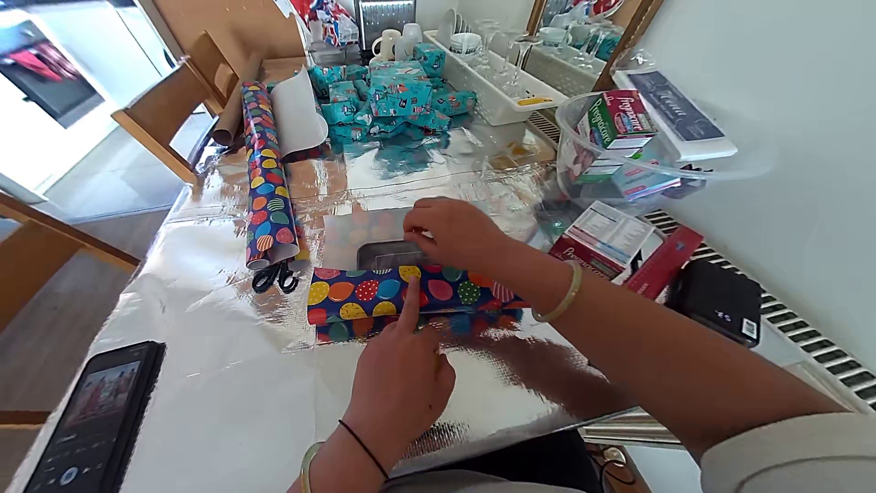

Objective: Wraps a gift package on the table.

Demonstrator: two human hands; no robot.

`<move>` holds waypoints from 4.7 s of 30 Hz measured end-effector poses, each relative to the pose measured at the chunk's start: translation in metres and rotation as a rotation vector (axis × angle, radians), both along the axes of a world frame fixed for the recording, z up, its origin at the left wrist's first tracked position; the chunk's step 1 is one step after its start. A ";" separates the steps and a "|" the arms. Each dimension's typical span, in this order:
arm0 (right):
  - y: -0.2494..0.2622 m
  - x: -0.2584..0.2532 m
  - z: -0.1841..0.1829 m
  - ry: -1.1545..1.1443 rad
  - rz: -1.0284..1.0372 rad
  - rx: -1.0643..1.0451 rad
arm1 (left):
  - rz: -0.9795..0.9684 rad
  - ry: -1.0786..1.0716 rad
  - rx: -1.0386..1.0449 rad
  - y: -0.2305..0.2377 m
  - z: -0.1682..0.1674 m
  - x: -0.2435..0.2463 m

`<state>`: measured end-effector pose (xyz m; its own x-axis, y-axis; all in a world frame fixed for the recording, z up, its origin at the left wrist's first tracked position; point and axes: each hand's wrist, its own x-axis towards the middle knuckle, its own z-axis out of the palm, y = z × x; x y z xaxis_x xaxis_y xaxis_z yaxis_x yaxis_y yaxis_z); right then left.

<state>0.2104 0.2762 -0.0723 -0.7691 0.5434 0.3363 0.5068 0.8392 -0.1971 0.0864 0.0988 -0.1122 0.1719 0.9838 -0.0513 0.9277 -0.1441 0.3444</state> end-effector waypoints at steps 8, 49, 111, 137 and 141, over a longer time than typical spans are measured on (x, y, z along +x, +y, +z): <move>0.040 0.002 -0.005 -0.234 -0.129 -0.673 | -0.189 -0.221 0.326 -0.019 -0.033 -0.009; 0.077 -0.025 -0.001 -0.264 -0.104 -0.312 | 0.075 0.162 -0.280 0.019 0.021 0.017; -0.064 0.030 0.017 -0.193 -0.168 -0.458 | 0.098 -0.573 0.299 0.038 0.022 -0.052; -0.149 0.060 0.003 0.401 0.078 0.032 | -0.240 -0.390 0.757 -0.023 0.021 -0.023; -0.162 0.061 -0.006 0.467 0.052 0.007 | -0.280 -0.380 0.764 -0.035 0.020 -0.021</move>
<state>0.2718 0.1138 -0.0784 -0.5612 0.5047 0.6560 0.3223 0.8633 -0.3884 0.0653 0.0635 -0.0924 0.2825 0.6459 0.7092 0.6669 -0.6637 0.3388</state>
